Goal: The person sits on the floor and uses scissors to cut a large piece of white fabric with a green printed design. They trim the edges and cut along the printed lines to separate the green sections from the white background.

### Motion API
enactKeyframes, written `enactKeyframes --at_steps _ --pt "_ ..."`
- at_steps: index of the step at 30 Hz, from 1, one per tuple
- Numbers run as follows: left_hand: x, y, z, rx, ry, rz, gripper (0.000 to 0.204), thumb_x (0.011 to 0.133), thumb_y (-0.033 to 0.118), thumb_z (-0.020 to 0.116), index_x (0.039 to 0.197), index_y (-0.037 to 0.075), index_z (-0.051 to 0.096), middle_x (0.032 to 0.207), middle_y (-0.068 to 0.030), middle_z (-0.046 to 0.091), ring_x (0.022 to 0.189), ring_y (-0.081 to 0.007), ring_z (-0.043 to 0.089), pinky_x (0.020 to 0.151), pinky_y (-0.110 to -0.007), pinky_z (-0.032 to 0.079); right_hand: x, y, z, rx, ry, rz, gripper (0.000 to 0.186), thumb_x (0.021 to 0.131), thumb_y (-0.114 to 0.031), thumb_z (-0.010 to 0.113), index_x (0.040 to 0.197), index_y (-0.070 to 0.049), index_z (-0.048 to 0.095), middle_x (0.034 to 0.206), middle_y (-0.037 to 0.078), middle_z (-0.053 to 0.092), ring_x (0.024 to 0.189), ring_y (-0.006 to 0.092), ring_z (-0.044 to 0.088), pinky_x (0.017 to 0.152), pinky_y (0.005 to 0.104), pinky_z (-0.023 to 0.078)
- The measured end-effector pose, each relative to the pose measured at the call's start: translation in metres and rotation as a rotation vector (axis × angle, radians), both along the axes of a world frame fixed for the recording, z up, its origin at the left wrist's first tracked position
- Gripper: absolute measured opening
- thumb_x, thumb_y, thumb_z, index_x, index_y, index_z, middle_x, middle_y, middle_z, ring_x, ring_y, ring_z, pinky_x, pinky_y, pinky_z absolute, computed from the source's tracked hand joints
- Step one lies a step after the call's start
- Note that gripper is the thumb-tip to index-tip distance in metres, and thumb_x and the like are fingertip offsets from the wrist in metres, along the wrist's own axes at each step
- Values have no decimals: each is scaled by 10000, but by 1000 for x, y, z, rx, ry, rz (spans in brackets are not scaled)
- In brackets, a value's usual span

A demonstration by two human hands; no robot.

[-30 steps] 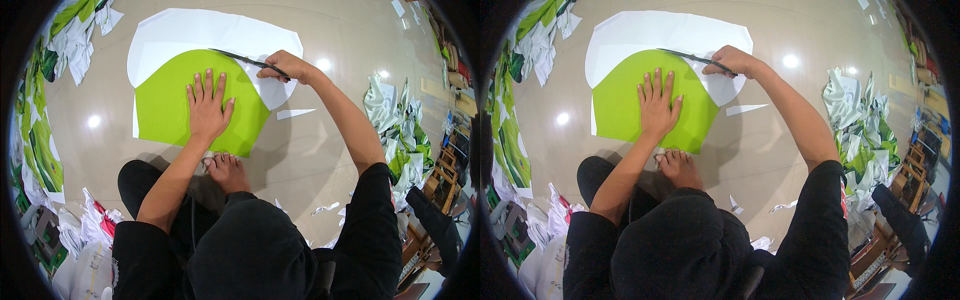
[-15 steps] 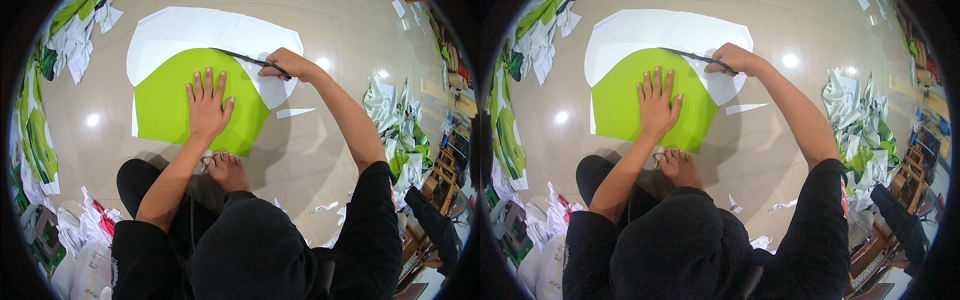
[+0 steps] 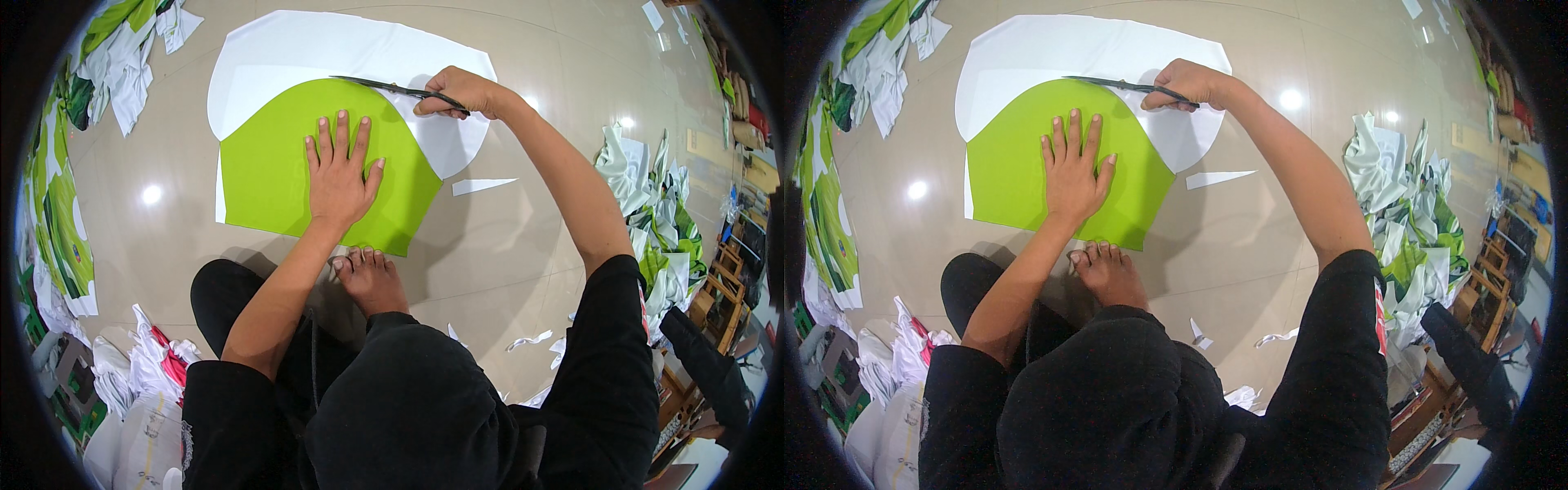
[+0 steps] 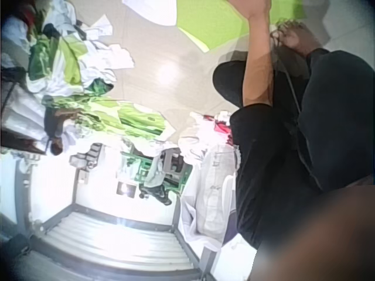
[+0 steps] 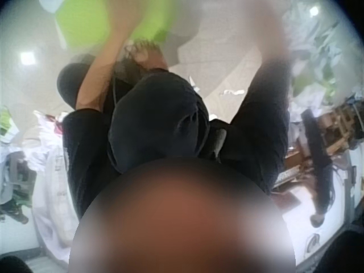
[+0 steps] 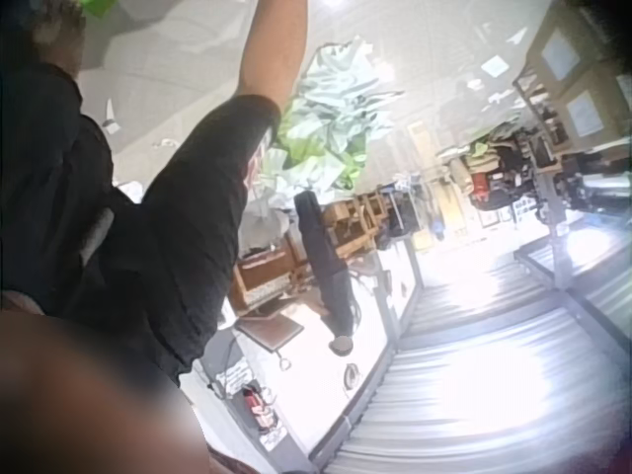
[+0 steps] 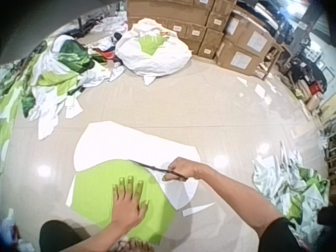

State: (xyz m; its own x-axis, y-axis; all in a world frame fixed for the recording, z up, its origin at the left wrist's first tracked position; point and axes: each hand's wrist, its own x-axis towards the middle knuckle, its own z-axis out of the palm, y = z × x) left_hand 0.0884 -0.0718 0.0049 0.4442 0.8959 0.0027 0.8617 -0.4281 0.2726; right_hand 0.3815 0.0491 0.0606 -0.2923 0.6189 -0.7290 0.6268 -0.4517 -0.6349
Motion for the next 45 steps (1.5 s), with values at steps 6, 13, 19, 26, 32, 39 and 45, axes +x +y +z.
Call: enactKeyframes --at_steps 6,13,19,26,32,39,45 --pt "0 0 1 -5 5 0 731 1126 493 536 1772 195 369 1822 -222 302 1671 -523 237 1337 -702 157 4 5 0 21 8 32 377 778 -379 891 696 -92 661 576 0 541 506 107 466 502 291 338" --pt "0 0 2 2 -4 1 728 1127 493 535 1771 194 371 1821 -222 305 1668 -525 246 1336 -699 165 -2 19 1 10 -10 67 385 827 -371 896 699 -103 651 563 -16 530 484 85 465 492 270 351" --pt "0 0 1 5 -8 0 729 1125 493 541 1769 195 375 1817 -222 311 1665 -526 251 1336 -699 167 -6 28 1 3 21 81 368 829 -363 888 720 -100 654 572 -15 531 487 85 460 493 274 349" --pt "-1 0 1 14 -15 -3 729 1124 492 542 1768 191 378 1814 -224 317 1659 -526 265 1330 -705 174 -8 32 2 7 13 109 359 827 -340 887 719 -95 648 569 -15 526 484 87 450 495 277 346" --pt "-1 0 1 8 -17 -6 730 1124 493 539 1768 191 377 1811 -227 324 1655 -533 271 1326 -710 178 -7 37 -3 24 -1 138 360 837 -324 892 713 -98 640 570 -17 530 481 84 459 491 278 348" --pt "-1 0 0 12 -22 -7 734 1124 491 539 1772 191 369 1807 -236 327 1653 -540 268 1321 -718 183 -5 44 -5 52 2 177 377 786 -366 887 705 -82 653 598 2 537 503 110 469 482 303 352" --pt "-1 0 0 1 -27 -5 737 1124 491 537 1776 196 359 1815 -230 309 1656 -540 260 1320 -722 182 -11 54 2 38 -12 193 383 765 -388 898 697 -99 656 602 -1 542 487 106 471 472 303 341"
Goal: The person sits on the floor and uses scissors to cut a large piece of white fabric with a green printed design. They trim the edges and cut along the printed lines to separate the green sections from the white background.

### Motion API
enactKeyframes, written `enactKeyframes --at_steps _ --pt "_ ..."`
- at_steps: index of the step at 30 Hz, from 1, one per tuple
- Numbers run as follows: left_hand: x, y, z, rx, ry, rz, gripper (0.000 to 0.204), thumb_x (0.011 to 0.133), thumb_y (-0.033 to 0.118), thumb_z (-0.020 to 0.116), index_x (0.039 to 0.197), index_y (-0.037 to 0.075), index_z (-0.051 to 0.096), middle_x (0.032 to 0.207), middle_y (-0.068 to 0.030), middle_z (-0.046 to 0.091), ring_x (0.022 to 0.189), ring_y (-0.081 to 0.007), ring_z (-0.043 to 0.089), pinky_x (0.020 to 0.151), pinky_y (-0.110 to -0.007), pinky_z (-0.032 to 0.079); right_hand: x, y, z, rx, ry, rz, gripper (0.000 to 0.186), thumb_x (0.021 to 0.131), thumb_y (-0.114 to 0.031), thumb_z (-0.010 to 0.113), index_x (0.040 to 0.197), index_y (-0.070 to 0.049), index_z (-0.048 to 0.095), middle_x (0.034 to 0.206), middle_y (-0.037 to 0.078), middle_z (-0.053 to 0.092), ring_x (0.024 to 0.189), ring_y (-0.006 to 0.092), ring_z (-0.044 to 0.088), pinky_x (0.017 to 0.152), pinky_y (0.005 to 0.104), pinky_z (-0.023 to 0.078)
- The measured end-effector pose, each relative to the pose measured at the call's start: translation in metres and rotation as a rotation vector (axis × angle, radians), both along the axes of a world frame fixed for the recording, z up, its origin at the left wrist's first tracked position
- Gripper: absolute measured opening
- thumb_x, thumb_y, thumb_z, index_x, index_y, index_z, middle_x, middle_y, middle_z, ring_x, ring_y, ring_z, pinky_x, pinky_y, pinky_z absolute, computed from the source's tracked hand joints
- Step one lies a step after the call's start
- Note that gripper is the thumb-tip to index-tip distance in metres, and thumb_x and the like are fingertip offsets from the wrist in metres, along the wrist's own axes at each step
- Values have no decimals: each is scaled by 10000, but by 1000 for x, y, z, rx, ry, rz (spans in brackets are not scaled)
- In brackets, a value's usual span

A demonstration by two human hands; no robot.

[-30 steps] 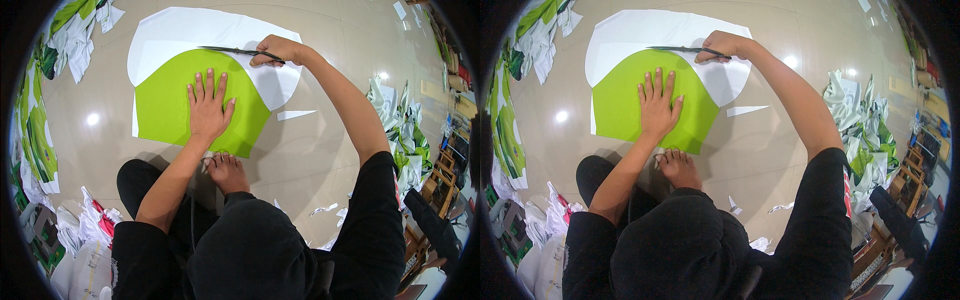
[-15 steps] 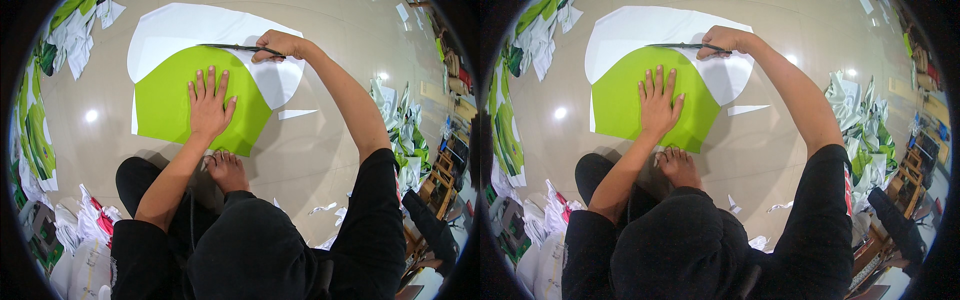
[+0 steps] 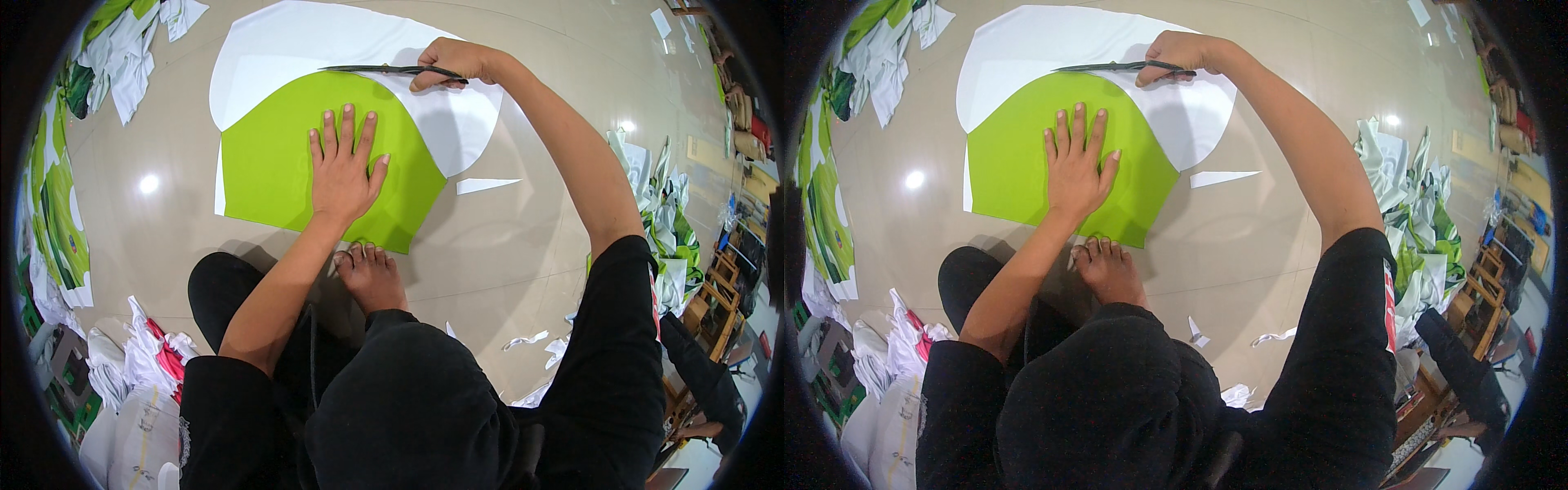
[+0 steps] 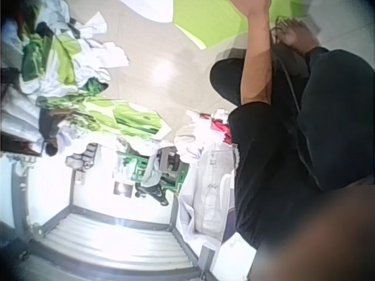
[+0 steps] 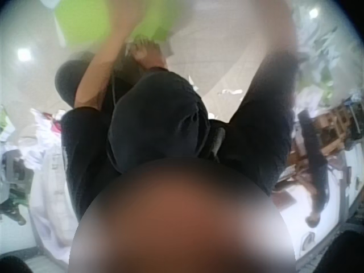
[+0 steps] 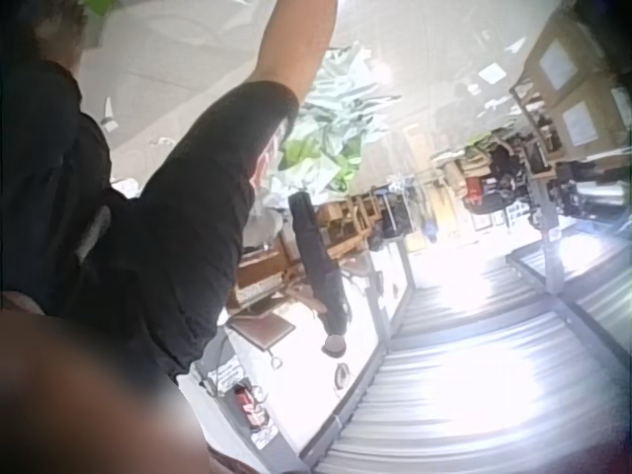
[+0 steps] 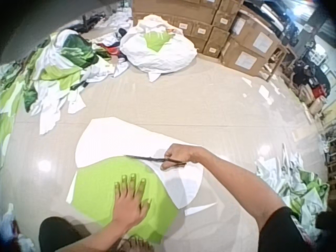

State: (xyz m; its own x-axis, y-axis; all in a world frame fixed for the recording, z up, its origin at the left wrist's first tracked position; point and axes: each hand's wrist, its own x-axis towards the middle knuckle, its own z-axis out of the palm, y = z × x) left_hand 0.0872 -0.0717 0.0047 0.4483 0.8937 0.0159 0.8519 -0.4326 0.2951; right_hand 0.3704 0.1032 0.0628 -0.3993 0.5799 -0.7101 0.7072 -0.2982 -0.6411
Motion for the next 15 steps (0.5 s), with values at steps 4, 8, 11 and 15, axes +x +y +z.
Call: enactKeyframes --at_steps 4,8,11,15 --pt "0 0 1 2 0 -1 737 1124 493 536 1776 198 359 1814 -230 310 1655 -540 261 1319 -723 183 -7 9 2 -5 0 45 385 823 -390 892 715 -102 661 565 -20 533 473 90 463 488 284 355" --pt "1 1 1 -1 1 -1 736 1124 494 534 1776 200 360 1814 -229 311 1655 -539 262 1320 -723 181 -9 15 -2 8 -3 64 365 814 -370 891 720 -101 662 566 -21 534 473 91 465 487 281 357" --pt "0 0 0 1 2 1 734 1123 495 536 1774 202 365 1813 -228 314 1655 -538 263 1321 -722 180 -10 17 -4 15 -4 76 360 805 -350 896 716 -102 651 567 -22 532 473 93 469 486 281 361" --pt "0 0 0 1 6 0 730 1122 495 539 1771 204 373 1814 -225 314 1657 -534 261 1323 -717 180 -8 20 -6 23 -8 98 371 797 -334 908 709 -102 632 569 -21 533 477 96 482 482 285 366"
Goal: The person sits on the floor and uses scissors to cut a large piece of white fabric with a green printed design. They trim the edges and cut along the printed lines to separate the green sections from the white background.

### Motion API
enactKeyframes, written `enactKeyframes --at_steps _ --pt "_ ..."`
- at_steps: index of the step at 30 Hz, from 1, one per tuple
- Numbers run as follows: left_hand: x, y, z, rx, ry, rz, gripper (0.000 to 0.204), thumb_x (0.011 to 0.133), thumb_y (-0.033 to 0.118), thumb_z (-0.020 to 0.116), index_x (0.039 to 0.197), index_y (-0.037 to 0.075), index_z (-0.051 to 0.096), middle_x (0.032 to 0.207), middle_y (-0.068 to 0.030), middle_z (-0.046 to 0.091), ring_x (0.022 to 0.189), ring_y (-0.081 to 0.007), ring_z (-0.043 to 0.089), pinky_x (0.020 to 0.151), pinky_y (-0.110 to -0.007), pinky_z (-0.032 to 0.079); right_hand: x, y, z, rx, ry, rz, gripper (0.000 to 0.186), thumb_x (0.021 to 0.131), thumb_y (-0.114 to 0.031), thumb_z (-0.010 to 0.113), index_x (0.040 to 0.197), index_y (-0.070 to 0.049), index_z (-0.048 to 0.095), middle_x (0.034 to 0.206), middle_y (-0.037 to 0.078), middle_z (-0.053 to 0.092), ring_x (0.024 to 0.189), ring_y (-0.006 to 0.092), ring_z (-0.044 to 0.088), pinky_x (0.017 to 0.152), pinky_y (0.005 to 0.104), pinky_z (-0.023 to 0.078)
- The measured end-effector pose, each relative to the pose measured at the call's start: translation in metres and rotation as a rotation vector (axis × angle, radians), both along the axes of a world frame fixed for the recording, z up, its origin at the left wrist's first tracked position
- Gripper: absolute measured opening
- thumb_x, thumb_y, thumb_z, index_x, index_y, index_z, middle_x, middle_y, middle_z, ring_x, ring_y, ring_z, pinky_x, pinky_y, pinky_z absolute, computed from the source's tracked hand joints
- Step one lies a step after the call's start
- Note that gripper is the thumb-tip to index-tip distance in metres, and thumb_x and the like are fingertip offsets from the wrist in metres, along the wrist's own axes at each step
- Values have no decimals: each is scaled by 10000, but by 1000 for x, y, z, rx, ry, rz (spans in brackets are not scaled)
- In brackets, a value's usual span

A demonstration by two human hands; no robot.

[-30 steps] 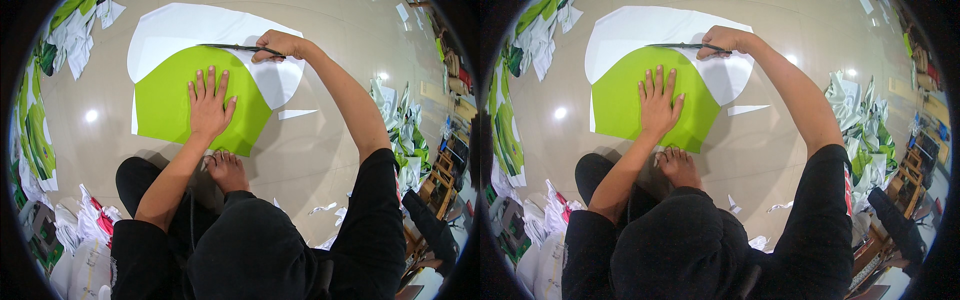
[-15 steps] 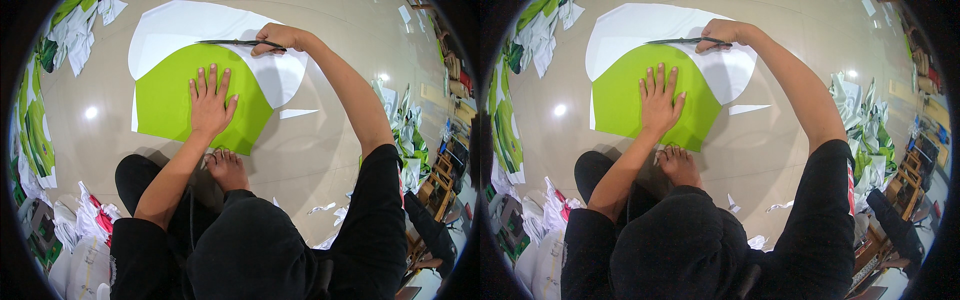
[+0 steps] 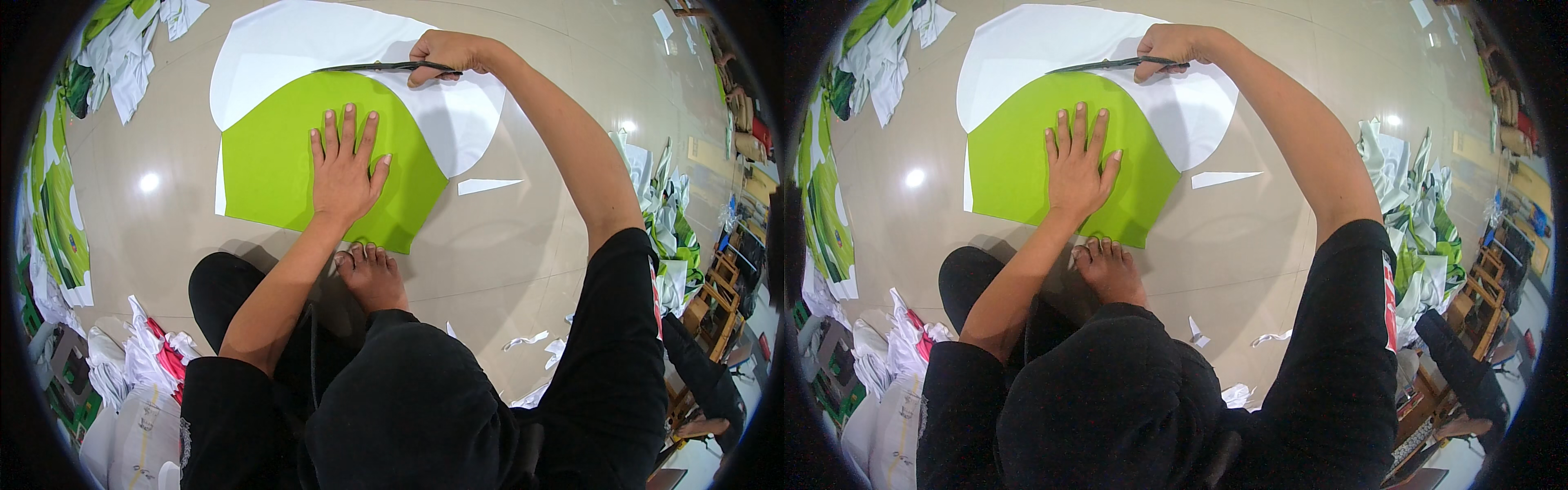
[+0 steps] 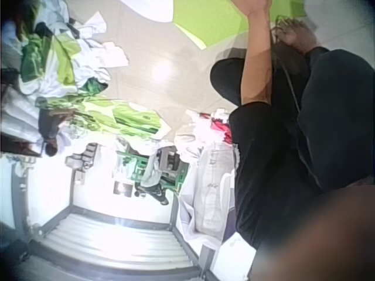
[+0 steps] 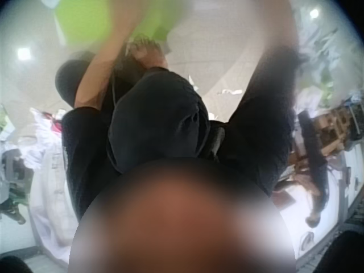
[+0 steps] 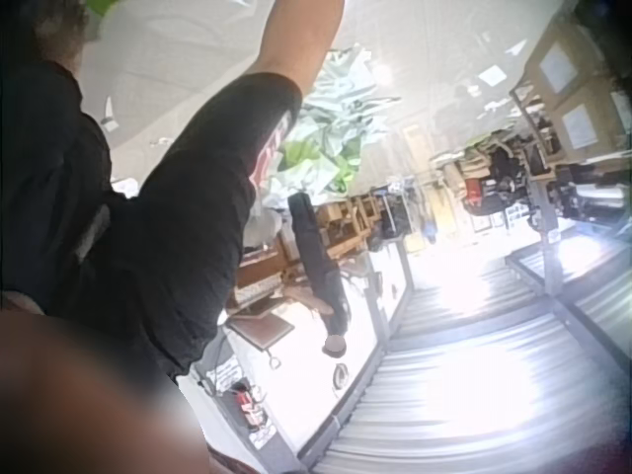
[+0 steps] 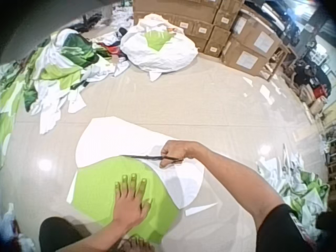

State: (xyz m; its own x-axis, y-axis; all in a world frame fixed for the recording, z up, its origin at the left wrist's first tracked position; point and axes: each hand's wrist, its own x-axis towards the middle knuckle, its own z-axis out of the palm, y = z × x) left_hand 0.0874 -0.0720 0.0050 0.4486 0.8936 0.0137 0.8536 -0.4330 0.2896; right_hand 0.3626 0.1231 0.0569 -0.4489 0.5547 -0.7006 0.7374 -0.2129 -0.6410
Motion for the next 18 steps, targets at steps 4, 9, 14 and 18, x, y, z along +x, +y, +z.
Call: enactKeyframes --at_steps 4,9,14,18 --pt "0 0 -1 5 -5 -1 729 1121 488 545 1770 202 375 1816 -224 310 1660 -526 260 1329 -707 176 -1 -5 5 55 -27 12 388 801 -348 915 712 -98 632 577 -14 553 488 100 504 476 294 371" --pt "-3 -1 -8 -15 -97 14 756 1114 495 560 1771 176 365 1823 -239 285 1673 -534 219 1339 -707 132 28 -16 33 81 -163 23 384 806 -373 917 735 -95 661 594 5 585 498 115 526 489 299 391" --pt "-21 -8 0 45 -92 232 821 1128 532 533 1773 77 308 1833 -292 210 1671 -603 117 1313 -759 80 80 -36 58 308 -325 -38 448 802 -430 920 791 -38 702 671 62 642 603 197 613 603 352 492" --pt "-45 -6 -24 110 -4 444 852 1140 566 491 1775 43 268 1834 -314 177 1653 -648 97 1285 -796 83 62 -59 14 994 -269 -303 686 773 -549 964 1058 32 737 973 195 754 936 359 730 876 448 590"
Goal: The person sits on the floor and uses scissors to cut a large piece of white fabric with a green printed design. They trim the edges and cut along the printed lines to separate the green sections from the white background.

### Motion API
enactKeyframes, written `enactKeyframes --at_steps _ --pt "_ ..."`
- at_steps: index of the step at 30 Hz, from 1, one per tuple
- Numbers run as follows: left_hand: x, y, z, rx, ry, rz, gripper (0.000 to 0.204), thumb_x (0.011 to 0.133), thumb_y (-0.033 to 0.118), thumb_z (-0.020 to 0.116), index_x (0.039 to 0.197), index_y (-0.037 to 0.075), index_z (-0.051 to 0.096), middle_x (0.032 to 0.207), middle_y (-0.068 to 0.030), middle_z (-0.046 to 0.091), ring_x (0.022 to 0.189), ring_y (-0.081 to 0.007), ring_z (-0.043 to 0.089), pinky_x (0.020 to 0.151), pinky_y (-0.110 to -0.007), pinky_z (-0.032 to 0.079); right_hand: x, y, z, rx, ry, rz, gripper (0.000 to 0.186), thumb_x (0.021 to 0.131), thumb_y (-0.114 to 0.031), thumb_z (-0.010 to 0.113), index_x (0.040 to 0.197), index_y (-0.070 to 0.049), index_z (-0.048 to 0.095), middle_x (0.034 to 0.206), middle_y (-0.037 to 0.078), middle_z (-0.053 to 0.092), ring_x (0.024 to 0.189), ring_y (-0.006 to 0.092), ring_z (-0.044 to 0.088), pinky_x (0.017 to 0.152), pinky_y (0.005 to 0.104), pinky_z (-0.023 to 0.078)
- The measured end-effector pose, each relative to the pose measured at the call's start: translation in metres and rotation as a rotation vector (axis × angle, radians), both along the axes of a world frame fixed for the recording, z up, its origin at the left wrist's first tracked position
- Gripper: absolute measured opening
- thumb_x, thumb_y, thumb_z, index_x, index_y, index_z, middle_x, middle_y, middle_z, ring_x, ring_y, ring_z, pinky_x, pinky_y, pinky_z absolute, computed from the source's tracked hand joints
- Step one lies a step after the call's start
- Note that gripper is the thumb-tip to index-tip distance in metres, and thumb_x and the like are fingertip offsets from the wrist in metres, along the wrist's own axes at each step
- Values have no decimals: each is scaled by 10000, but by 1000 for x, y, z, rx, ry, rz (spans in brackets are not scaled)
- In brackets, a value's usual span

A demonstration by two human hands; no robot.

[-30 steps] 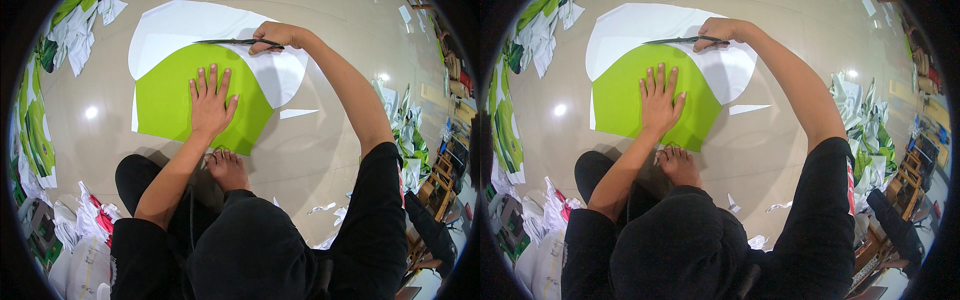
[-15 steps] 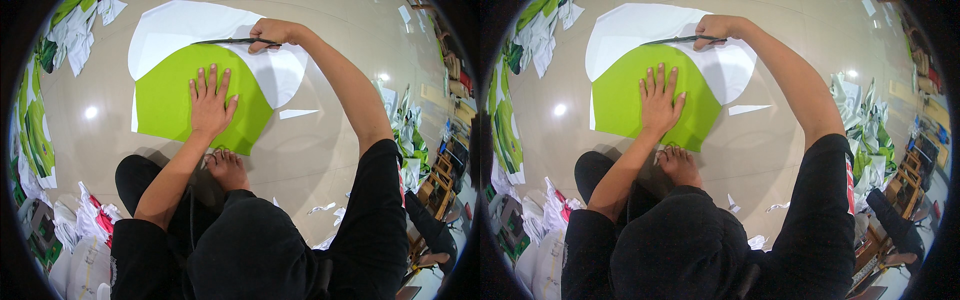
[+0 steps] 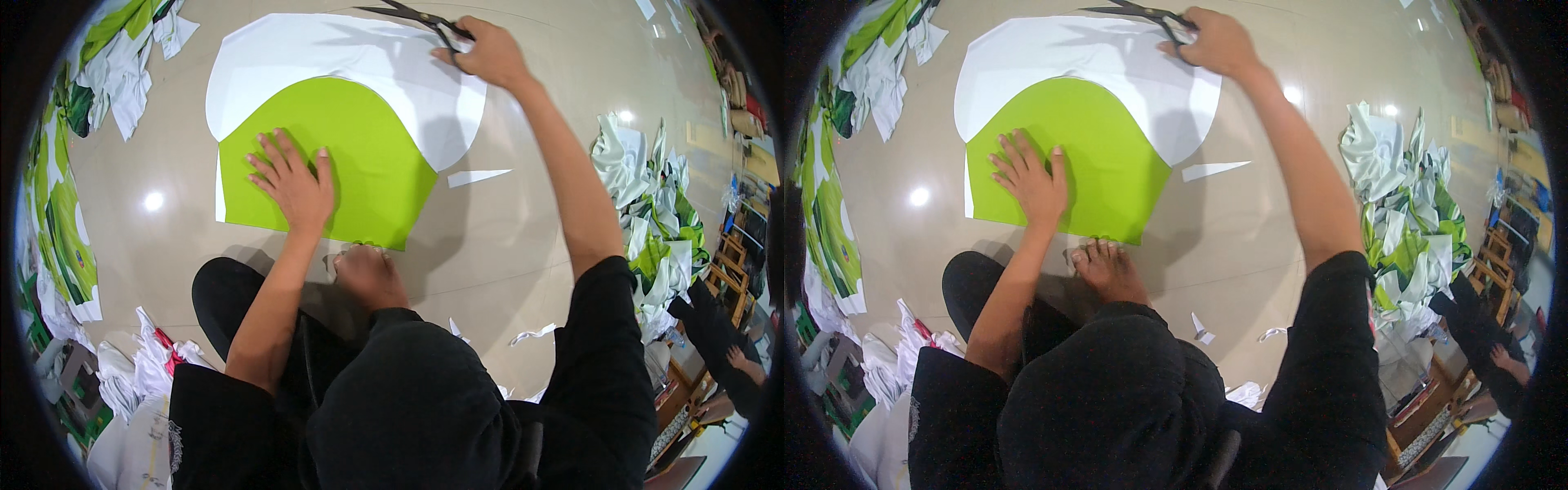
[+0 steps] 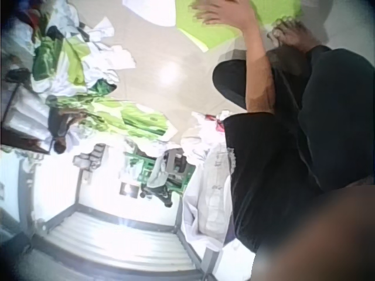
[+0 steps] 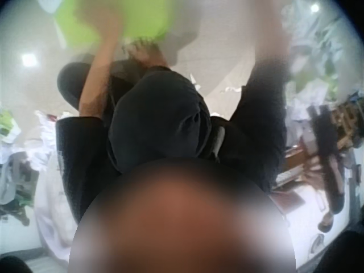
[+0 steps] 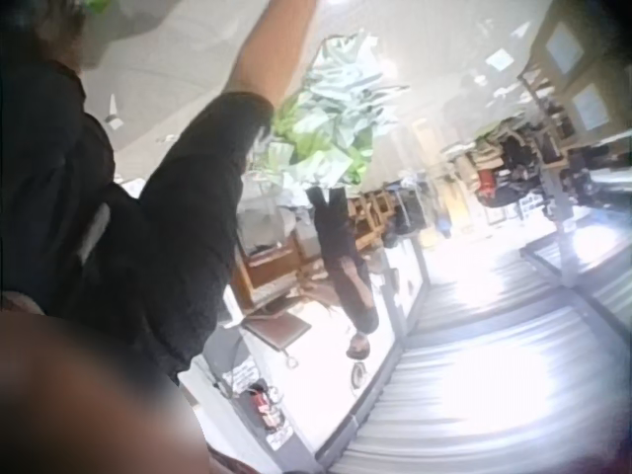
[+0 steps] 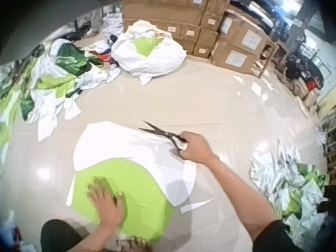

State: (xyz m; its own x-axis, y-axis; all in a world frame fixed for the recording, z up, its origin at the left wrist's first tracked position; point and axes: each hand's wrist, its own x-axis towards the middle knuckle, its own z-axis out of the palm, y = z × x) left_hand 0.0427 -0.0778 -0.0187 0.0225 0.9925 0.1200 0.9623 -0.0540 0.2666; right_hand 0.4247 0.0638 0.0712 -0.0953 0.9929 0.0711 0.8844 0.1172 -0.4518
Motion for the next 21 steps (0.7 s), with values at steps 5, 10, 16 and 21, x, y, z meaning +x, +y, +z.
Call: enactKeyframes --at_steps 5,10,16,21 --pt "-9 14 -10 -10 84 6 843 1142 582 465 1773 53 282 1831 -307 198 1645 -648 138 1278 -803 106 -79 -39 -54 165 112 -130 946 755 -618 984 1331 57 657 1355 242 691 1309 433 630 1140 498 510" --pt "-11 38 -5 6 72 -139 830 1142 599 450 1777 88 296 1833 -281 224 1656 -614 168 1277 -802 132 -76 -74 -80 317 69 -301 854 767 -496 984 1328 37 624 1415 249 651 1333 445 579 1161 514 472" --pt "6 101 0 38 123 -611 798 1134 579 486 1800 198 267 1862 -148 240 1694 -509 184 1327 -737 161 -73 -158 -80 324 10 -691 870 826 -388 967 1416 108 563 1425 291 622 1376 484 533 1192 557 419" --pt "17 129 16 -22 182 -952 803 1125 565 498 1811 254 220 1881 -104 185 1716 -460 146 1381 -676 114 -96 -262 -70 149 -27 -953 922 900 -385 925 1510 155 494 1448 339 587 1404 495 521 1200 550 411"
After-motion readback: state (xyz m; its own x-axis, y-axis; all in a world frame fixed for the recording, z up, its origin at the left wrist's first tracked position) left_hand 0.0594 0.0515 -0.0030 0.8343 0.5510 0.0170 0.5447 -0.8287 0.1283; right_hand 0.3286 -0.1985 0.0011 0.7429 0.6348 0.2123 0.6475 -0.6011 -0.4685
